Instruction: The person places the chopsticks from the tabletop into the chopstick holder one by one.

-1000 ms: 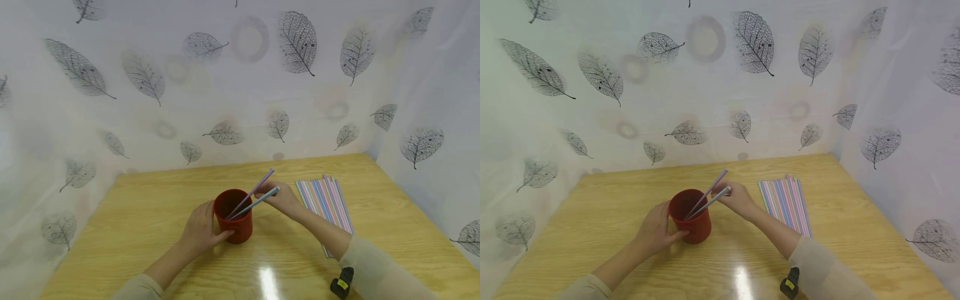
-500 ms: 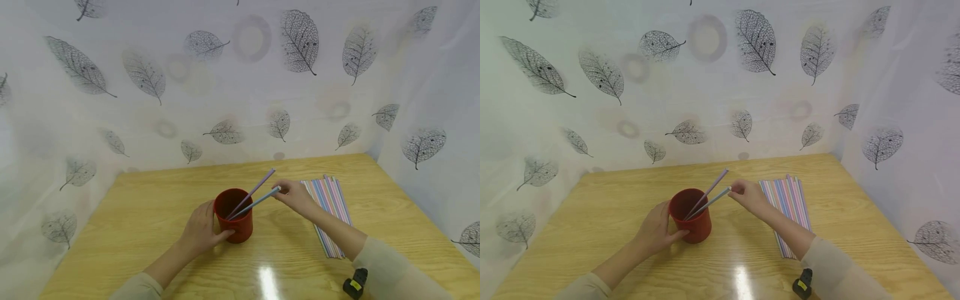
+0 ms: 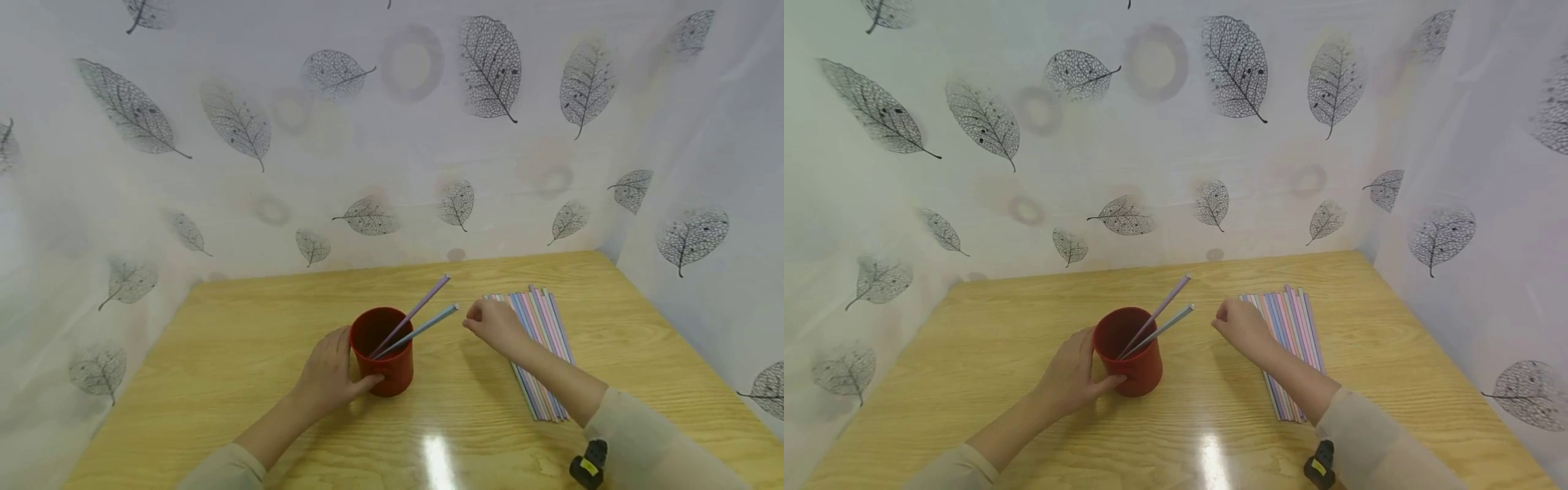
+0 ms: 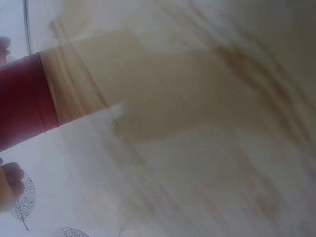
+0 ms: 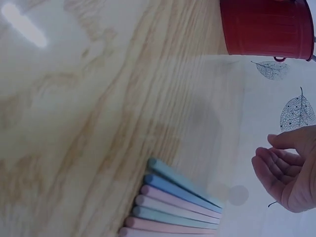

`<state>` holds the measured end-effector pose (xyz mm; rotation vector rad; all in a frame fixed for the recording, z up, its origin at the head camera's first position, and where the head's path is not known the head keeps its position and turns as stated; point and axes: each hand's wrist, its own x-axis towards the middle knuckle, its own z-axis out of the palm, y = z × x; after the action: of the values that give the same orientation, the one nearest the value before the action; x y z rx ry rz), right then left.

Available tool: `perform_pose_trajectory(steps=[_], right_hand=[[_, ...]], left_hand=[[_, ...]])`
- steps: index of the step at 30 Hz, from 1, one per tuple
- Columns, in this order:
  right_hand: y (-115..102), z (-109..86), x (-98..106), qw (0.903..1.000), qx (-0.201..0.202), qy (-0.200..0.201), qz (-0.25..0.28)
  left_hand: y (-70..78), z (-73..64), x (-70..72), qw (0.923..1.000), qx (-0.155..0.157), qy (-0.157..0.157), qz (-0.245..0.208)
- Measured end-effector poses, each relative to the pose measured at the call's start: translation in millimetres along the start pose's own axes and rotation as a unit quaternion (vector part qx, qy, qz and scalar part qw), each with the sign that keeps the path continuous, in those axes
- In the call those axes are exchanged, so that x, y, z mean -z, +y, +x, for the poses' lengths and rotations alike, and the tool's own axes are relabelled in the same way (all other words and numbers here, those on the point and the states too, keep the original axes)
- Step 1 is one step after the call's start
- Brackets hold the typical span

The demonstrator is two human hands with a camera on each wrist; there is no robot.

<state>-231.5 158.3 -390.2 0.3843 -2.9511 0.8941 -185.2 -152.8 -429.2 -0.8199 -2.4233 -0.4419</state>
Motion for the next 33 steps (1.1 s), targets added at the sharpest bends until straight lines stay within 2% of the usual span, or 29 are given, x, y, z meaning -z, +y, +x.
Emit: perform_pose_trajectory(steps=[4, 11, 22, 28, 33], right_hand=[[5, -2.6, 2, 0.9987, -0.016, -0.016, -0.046], [11, -5.1, 6, 0.9936, -0.044, -0.046, -0.093], [15, -6.1, 11, 0.9862, -0.087, -0.095, -0.104], [23, -4.6, 10, 0.9841, -0.088, -0.101, -0.116], [29, -4.2, 10, 0.9852, -0.096, -0.105, -0.097]], left_hand=[[0.6, 0.9, 1.6, 1.0, 0.002, -0.008, -0.003], [0.6, 1.1, 1.9, 0.9999, -0.001, -0.01, -0.006], [3.7, 2.7, 5.9, 0.9994, 0.012, -0.031, -0.008], [4.2, 2.8, 6.7, 0.9993, 0.013, -0.034, -0.008], [4.6, 2.4, 7.4, 0.9991, 0.016, -0.039, -0.01]])
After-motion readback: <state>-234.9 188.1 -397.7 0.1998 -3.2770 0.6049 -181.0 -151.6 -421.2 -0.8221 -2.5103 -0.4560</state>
